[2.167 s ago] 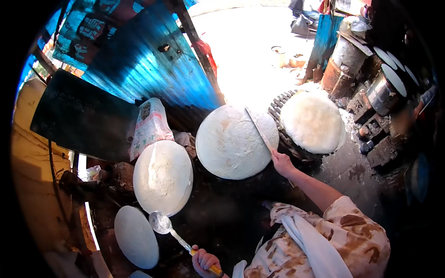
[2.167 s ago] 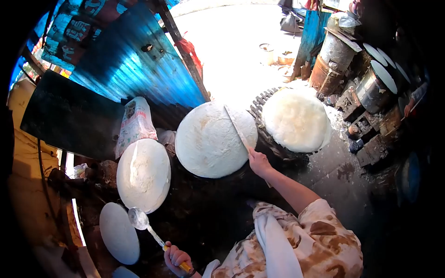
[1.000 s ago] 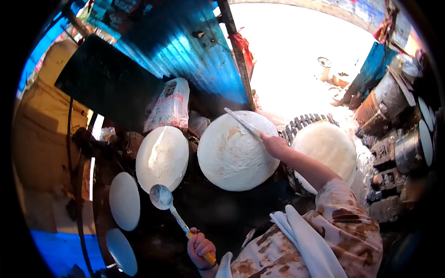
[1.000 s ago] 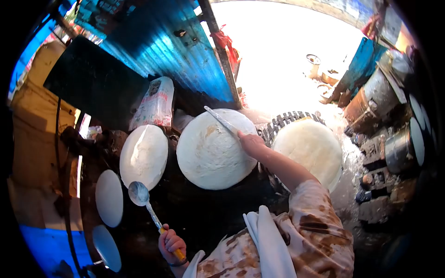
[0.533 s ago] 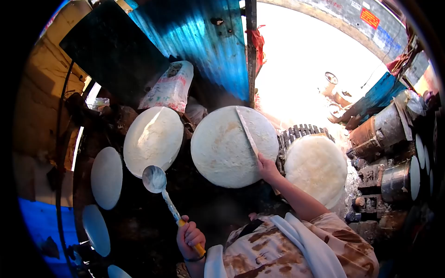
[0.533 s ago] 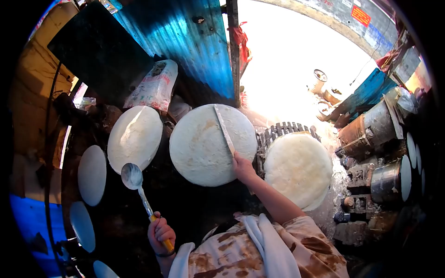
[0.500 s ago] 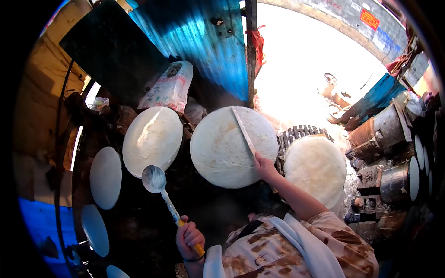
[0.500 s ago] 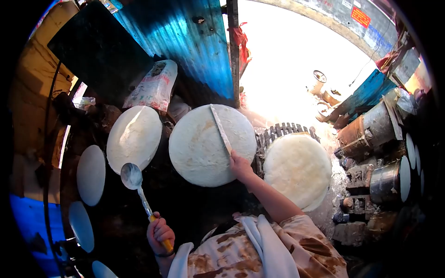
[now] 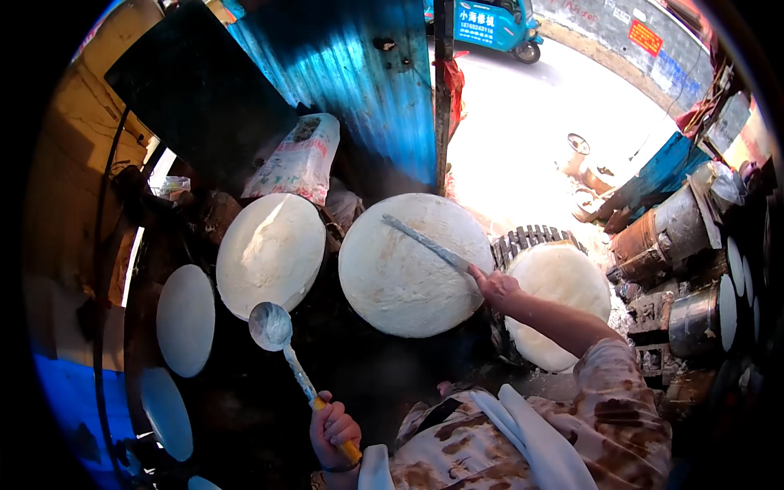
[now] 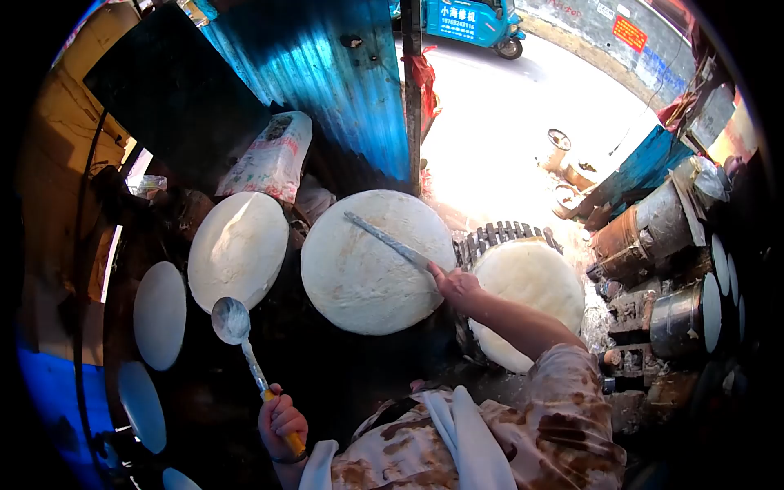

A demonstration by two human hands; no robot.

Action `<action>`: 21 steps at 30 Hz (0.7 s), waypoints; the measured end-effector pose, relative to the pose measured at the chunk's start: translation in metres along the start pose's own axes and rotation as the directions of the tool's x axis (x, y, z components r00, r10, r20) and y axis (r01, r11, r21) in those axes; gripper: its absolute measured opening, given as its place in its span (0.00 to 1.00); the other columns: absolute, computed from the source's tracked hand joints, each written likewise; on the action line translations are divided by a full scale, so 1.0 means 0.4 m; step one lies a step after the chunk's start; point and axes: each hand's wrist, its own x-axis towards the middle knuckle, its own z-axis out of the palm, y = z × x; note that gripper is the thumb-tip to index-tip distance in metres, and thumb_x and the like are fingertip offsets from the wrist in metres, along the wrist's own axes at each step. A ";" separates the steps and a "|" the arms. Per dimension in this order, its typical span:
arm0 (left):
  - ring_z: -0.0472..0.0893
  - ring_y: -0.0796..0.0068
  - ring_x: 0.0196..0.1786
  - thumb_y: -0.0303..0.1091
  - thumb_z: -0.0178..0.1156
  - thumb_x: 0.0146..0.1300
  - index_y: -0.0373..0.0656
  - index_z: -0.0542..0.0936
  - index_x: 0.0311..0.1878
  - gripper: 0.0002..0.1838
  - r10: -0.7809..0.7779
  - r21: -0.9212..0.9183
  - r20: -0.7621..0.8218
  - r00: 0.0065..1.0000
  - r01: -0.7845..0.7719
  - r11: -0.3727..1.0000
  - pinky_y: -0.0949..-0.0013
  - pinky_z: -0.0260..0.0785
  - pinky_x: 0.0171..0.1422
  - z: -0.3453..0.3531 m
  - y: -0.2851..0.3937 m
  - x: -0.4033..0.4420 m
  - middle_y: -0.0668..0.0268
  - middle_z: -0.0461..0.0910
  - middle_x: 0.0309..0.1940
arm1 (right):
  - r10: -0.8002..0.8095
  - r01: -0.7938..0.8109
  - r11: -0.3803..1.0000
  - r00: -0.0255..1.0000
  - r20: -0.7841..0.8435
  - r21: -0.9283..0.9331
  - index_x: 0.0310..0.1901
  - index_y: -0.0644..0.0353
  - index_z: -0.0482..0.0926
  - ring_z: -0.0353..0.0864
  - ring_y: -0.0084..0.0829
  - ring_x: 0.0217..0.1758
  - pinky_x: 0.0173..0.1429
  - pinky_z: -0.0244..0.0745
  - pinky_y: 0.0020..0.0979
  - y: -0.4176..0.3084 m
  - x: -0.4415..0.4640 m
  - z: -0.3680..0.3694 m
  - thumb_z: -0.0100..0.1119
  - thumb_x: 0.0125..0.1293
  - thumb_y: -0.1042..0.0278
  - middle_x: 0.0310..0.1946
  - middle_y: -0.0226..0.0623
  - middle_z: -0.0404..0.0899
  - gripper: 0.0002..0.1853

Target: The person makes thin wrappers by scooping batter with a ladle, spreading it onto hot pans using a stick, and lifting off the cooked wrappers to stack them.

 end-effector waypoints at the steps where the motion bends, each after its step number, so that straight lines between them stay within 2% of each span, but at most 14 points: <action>1: 0.60 0.88 0.13 0.29 0.40 0.68 0.40 0.68 0.51 0.11 -0.004 -0.045 0.001 1.000 0.004 0.999 0.82 0.60 0.17 -0.003 0.000 0.002 0.73 0.60 0.16 | -0.031 0.030 0.999 0.999 -0.021 -0.032 0.69 0.51 0.47 0.80 0.42 0.30 0.27 0.75 0.37 -0.002 0.005 -0.011 0.43 0.62 0.75 0.29 0.48 0.74 0.34; 5: 0.62 0.86 0.14 0.29 0.40 0.68 0.37 0.67 0.53 0.13 0.032 -0.055 -0.003 0.999 -0.032 0.998 0.80 0.62 0.19 -0.008 -0.012 0.003 0.72 0.61 0.16 | -0.122 0.110 0.981 0.991 -0.062 -0.162 0.68 0.63 0.48 0.79 0.36 0.27 0.26 0.74 0.34 0.013 0.072 -0.037 0.44 0.60 0.76 0.24 0.43 0.75 0.33; 7: 0.62 0.86 0.14 0.29 0.40 0.68 0.37 0.67 0.53 0.14 0.043 -0.059 -0.013 0.999 -0.044 0.997 0.79 0.63 0.19 -0.010 -0.012 0.006 0.72 0.60 0.16 | -0.093 0.084 0.981 0.995 -0.045 -0.173 0.68 0.64 0.48 0.80 0.36 0.28 0.26 0.74 0.34 0.018 0.120 -0.050 0.44 0.60 0.76 0.25 0.43 0.76 0.33; 9: 0.60 0.83 0.15 0.28 0.38 0.70 0.36 0.66 0.46 0.09 0.021 -0.166 -0.034 0.999 -0.026 0.986 0.79 0.57 0.19 0.026 -0.021 0.004 0.71 0.58 0.18 | -0.076 0.070 0.981 0.997 -0.021 -0.181 0.68 0.65 0.47 0.80 0.36 0.29 0.27 0.75 0.34 0.007 0.148 -0.055 0.44 0.60 0.77 0.25 0.44 0.77 0.33; 10: 0.60 0.83 0.15 0.28 0.38 0.70 0.36 0.66 0.46 0.09 0.026 -0.169 -0.037 0.999 -0.032 0.985 0.79 0.57 0.19 0.010 -0.018 0.003 0.71 0.58 0.18 | -0.066 0.068 0.989 0.998 0.019 -0.131 0.68 0.65 0.46 0.81 0.38 0.30 0.29 0.75 0.35 0.004 0.160 -0.065 0.43 0.61 0.77 0.27 0.46 0.78 0.33; 12: 0.63 0.86 0.14 0.30 0.40 0.68 0.37 0.67 0.54 0.14 0.137 -0.090 -0.057 0.989 -0.141 0.986 0.79 0.63 0.19 -0.027 -0.023 0.007 0.72 0.61 0.16 | -0.045 0.044 0.999 0.993 0.106 0.015 0.68 0.66 0.42 0.82 0.43 0.36 0.36 0.76 0.38 0.004 0.179 -0.096 0.40 0.62 0.77 0.33 0.53 0.79 0.33; 13: 0.63 0.86 0.14 0.30 0.40 0.68 0.37 0.67 0.54 0.14 0.142 -0.097 -0.055 0.988 -0.146 0.984 0.79 0.63 0.19 -0.042 -0.021 0.010 0.72 0.61 0.16 | -0.050 0.049 0.999 0.993 0.106 0.008 0.68 0.66 0.42 0.82 0.43 0.36 0.36 0.76 0.38 0.009 0.192 -0.102 0.40 0.62 0.77 0.33 0.53 0.79 0.33; 15: 0.63 0.86 0.14 0.30 0.40 0.68 0.36 0.66 0.55 0.15 0.101 -0.126 -0.041 0.994 -0.105 0.986 0.79 0.63 0.19 -0.032 -0.021 0.017 0.71 0.62 0.17 | -0.075 0.065 0.990 0.994 0.076 0.126 0.67 0.66 0.43 0.80 0.47 0.40 0.42 0.75 0.41 0.014 0.215 -0.111 0.42 0.61 0.78 0.36 0.54 0.78 0.34; 16: 0.63 0.86 0.14 0.30 0.40 0.68 0.36 0.66 0.55 0.15 0.111 -0.120 -0.038 0.993 -0.115 0.986 0.79 0.63 0.19 -0.021 -0.025 0.014 0.71 0.62 0.17 | -0.084 0.075 0.989 0.994 0.070 0.130 0.67 0.66 0.43 0.80 0.47 0.40 0.42 0.75 0.41 0.007 0.216 -0.115 0.42 0.61 0.78 0.36 0.54 0.78 0.34; 18: 0.60 0.83 0.16 0.29 0.39 0.70 0.37 0.66 0.47 0.09 0.035 -0.260 -0.025 0.999 -0.040 0.965 0.78 0.56 0.19 0.036 -0.039 0.025 0.71 0.58 0.18 | -0.072 0.050 0.963 0.995 0.075 0.264 0.67 0.66 0.43 0.79 0.49 0.44 0.46 0.73 0.41 -0.012 0.206 -0.128 0.44 0.58 0.79 0.39 0.55 0.77 0.35; 19: 0.60 0.83 0.16 0.29 0.39 0.70 0.37 0.66 0.47 0.09 0.039 -0.249 -0.010 0.999 -0.040 0.968 0.78 0.56 0.19 0.029 -0.039 0.029 0.71 0.58 0.18 | -0.040 0.014 0.960 0.996 0.086 0.281 0.67 0.65 0.44 0.78 0.48 0.46 0.47 0.73 0.40 -0.026 0.189 -0.121 0.46 0.56 0.80 0.41 0.55 0.77 0.37; 21: 0.64 0.85 0.15 0.30 0.41 0.68 0.35 0.67 0.54 0.14 0.083 -0.101 -0.013 0.996 -0.084 0.991 0.79 0.63 0.20 -0.006 -0.028 0.036 0.71 0.62 0.17 | -0.073 0.043 0.941 0.994 0.079 0.336 0.67 0.64 0.43 0.79 0.48 0.44 0.46 0.73 0.41 -0.028 0.130 -0.092 0.48 0.55 0.79 0.39 0.55 0.77 0.39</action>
